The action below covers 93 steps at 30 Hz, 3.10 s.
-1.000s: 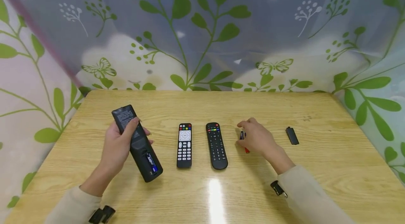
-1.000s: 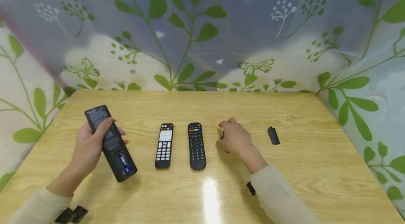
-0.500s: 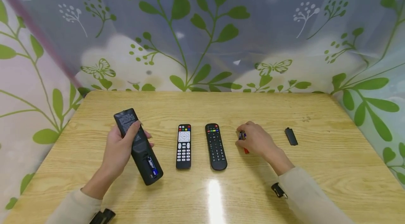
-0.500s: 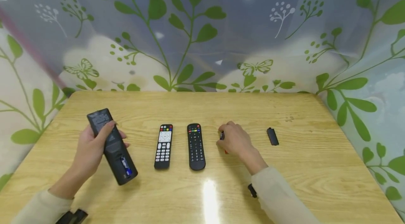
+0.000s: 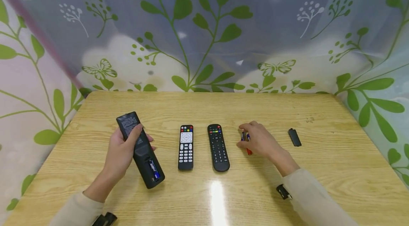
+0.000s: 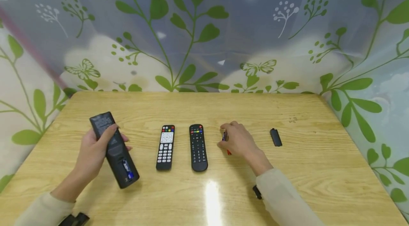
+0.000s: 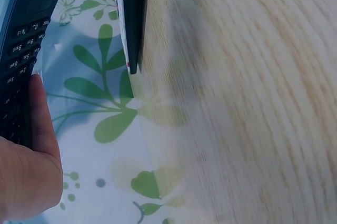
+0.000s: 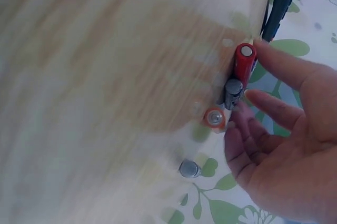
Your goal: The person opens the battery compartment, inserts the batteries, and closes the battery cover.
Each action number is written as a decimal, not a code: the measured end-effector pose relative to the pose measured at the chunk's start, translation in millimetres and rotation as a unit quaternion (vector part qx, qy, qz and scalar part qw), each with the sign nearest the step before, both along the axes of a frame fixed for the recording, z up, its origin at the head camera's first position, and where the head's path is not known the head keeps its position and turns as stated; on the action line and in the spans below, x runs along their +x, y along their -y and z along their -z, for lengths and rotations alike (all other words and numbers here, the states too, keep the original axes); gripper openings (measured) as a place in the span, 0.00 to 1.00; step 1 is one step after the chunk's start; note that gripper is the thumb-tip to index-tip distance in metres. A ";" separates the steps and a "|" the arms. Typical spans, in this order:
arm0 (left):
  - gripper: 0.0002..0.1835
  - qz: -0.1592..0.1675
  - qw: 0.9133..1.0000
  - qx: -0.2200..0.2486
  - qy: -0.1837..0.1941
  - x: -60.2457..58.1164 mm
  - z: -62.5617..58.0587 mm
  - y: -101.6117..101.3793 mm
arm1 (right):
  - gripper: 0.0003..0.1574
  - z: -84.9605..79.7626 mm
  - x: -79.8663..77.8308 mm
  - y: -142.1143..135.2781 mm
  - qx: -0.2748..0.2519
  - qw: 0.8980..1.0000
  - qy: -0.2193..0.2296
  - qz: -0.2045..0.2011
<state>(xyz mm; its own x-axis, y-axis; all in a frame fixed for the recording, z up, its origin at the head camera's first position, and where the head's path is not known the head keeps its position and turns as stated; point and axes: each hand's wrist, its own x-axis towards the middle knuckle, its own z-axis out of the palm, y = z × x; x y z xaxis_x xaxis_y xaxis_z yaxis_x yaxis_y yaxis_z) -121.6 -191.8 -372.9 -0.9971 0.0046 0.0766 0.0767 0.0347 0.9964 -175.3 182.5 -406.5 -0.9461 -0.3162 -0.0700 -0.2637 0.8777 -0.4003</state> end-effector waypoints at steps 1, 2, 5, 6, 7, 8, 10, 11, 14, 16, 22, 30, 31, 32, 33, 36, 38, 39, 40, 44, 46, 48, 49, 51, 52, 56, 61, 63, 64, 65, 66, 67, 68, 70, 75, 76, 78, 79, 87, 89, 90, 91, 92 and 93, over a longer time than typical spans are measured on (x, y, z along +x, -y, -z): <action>0.19 0.001 1.000 0.002 0.001 0.1 0.4 -0.2 | 0.32 0.0 -0.3 -0.1 0.005 1.000 0.000 0.001; 0.19 0.001 1.000 0.004 0.001 0.1 0.6 -0.5 | 0.32 -0.1 -0.7 -0.1 0.011 1.000 -0.003 0.001; 0.19 0.003 1.000 0.010 0.001 0.3 0.7 -1.5 | 0.30 -1.0 -3.2 -0.6 0.030 0.999 -0.011 0.000; 0.19 0.003 1.000 0.011 0.000 0.3 0.6 -1.7 | 0.29 -1.1 -4.1 -1.0 0.034 0.999 -0.011 0.001; 0.19 0.002 1.000 0.011 0.000 0.4 0.6 -1.9 | 0.28 -1.7 -5.1 -1.1 0.036 0.999 -0.009 0.002; 0.19 0.001 1.000 0.011 0.000 0.4 0.6 -2.0 | 0.28 -2.0 -6.0 -1.6 0.037 0.999 -0.006 0.003; 0.19 0.000 1.000 0.010 0.001 0.5 1.0 -2.0 | 0.27 -2.5 -7.9 -2.4 0.036 0.999 -0.001 0.001; 0.19 -0.001 1.000 0.009 0.002 0.5 1.4 -1.9 | 0.26 -2.5 -8.6 -2.6 0.036 0.999 0.002 -0.001; 0.20 -0.002 1.000 0.006 0.005 0.4 3.3 -1.4 | 0.26 -2.1 -10.5 -3.4 0.041 0.999 0.002 -0.010; 0.20 -0.003 1.000 0.003 0.008 0.2 4.8 -1.0 | 0.25 -1.8 -11.6 -3.5 0.043 0.999 0.001 -0.014; 0.21 0.000 1.000 0.001 0.006 0.5 5.5 -0.7 | 0.26 -0.2 -12.7 -4.0 0.041 0.999 -0.004 -0.022; 0.20 -0.001 1.000 0.003 0.009 0.9 6.6 1.4 | 0.22 -5.8 -6.2 -6.5 0.056 0.997 -0.036 -0.039; 0.20 -0.002 1.000 0.003 0.008 1.0 6.4 1.7 | 0.20 -7.7 -5.5 -6.9 0.067 0.996 -0.046 -0.041; 0.20 -0.003 1.000 0.003 0.009 1.0 6.2 1.9 | 0.18 -9.6 -4.6 -7.0 0.078 0.995 -0.056 -0.042; 0.20 -0.004 1.000 0.003 0.008 1.1 5.8 2.0 | 0.17 -10.9 -4.1 -7.4 0.090 0.993 -0.065 -0.041; 0.20 -0.006 1.000 0.002 0.008 1.9 5.0 2.2 | 0.16 -13.4 -2.8 -7.1 0.107 0.992 -0.051 -0.029; 0.20 -0.006 1.000 0.000 0.009 2.6 5.2 2.2 | 0.16 -13.3 -1.7 -6.4 0.110 0.993 -0.025 -0.019; 0.20 -0.007 1.000 0.000 0.010 2.9 5.5 2.2 | 0.16 -12.8 -1.2 -6.0 0.111 0.994 -0.012 -0.015; 0.20 -0.007 1.000 0.000 0.011 3.1 6.0 2.2 | 0.16 -12.1 -0.7 -5.4 0.112 0.994 -0.001 -0.011; 0.20 -0.009 1.000 0.005 0.012 2.9 8.2 1.9 | 0.11 -9.7 1.6 -3.8 0.113 0.993 0.018 0.002; 0.20 -0.008 1.000 0.008 0.009 2.7 8.6 2.2 | 0.07 -8.7 2.4 -2.8 0.112 0.994 0.019 0.006; 0.20 -0.007 1.000 0.010 0.008 2.6 8.4 2.8 | 0.05 -7.9 2.9 -1.3 0.108 0.994 0.019 0.008; 0.20 -0.007 1.000 0.011 0.007 2.7 8.2 3.0 | 0.04 -7.3 3.0 -0.7 0.106 0.994 0.017 0.007; 0.20 -0.008 1.000 0.010 0.006 3.0 7.6 3.5 | 0.03 -6.1 3.0 0.6 0.102 0.995 0.015 0.009; 0.20 -0.009 1.000 0.008 0.006 3.3 7.3 3.7 | 0.03 -5.7 3.2 1.0 0.098 0.995 0.013 0.010; 0.20 -0.011 1.000 0.008 0.005 4.0 5.7 3.4 | 0.04 -6.0 6.3 0.9 0.063 0.998 0.006 0.018; 0.20 -0.007 1.000 0.016 0.004 4.2 5.6 1.1 | 0.06 -11.6 10.4 3.2 0.010 0.999 -0.023 0.027; 0.20 -0.006 1.000 0.017 0.005 4.2 6.0 -0.4 | 0.06 -15.2 12.1 10.2 -0.019 0.999 -0.033 0.023; 0.20 -0.006 1.000 0.016 0.006 4.2 6.1 -1.0 | 0.06 -17.4 13.6 15.7 -0.035 0.998 -0.041 0.019; 0.20 -0.006 1.000 0.016 0.007 4.2 6.1 -1.6 | 0.06 -19.9 15.3 22.6 -0.049 0.997 -0.051 0.014; 0.20 -0.007 1.000 0.015 0.007 4.3 5.9 -2.3 | 0.06 -22.3 18.0 30.7 -0.066 0.996 -0.061 0.008; 0.21 -0.007 1.000 0.014 0.008 4.4 5.8 -2.9 | 0.06 -24.5 21.2 40.0 -0.081 0.994 -0.071 0.004; 0.21 -0.007 1.000 0.015 0.009 4.3 5.6 -3.7 | 0.06 -26.3 24.9 49.7 -0.100 0.992 -0.081 -0.005; 0.22 -0.005 1.000 0.015 0.008 4.1 5.4 -5.4 | 0.05 -29.6 33.5 70.2 -0.134 0.985 -0.103 -0.023; 0.21 -0.003 1.000 0.016 0.008 3.6 4.9 -10.1 | 0.05 -32.8 54.9 118.3 -0.244 0.958 -0.120 -0.090; 0.21 -0.003 1.000 0.016 0.007 3.4 4.8 -10.9 | 0.05 -32.9 58.5 126.5 -0.263 0.951 -0.124 -0.103; 0.21 -0.005 1.000 0.012 0.004 2.9 4.4 -12.4 | 0.05 -32.5 65.0 141.6 -0.292 0.938 -0.137 -0.127; 0.21 -0.006 1.000 0.011 0.002 2.5 4.2 -13.1 | 0.05 -31.8 67.8 148.2 -0.302 0.932 -0.145 -0.136; 0.20 -0.009 1.000 -0.014 -0.011 3.5 3.2 -14.2 | 0.07 -27.9 82.7 175.5 -0.319 0.919 -0.162 -0.166; 0.20 -0.007 1.000 -0.017 -0.013 3.3 3.4 -15.3 | 0.07 -26.6 83.7 176.8 -0.315 0.919 -0.166 -0.168; 0.21 -0.006 1.000 -0.018 -0.013 3.2 3.5 -15.9 | 0.07 -26.0 84.1 177.4 -0.312 0.920 -0.169 -0.168; 0.20 -0.006 1.000 -0.018 -0.012 2.9 3.6 -16.5 | 0.07 -25.4 84.4 178.2 -0.307 0.920 -0.175 -0.170; 0.20 -0.008 1.000 -0.014 -0.010 2.6 3.5 -17.0 | 0.06 -24.6 84.5 179.1 -0.299 0.920 -0.185 -0.174; 0.20 -0.013 1.000 -0.010 -0.006 2.3 3.4 -17.4 | 0.06 -23.7 84.7 180.0 -0.286 0.920 -0.201 -0.179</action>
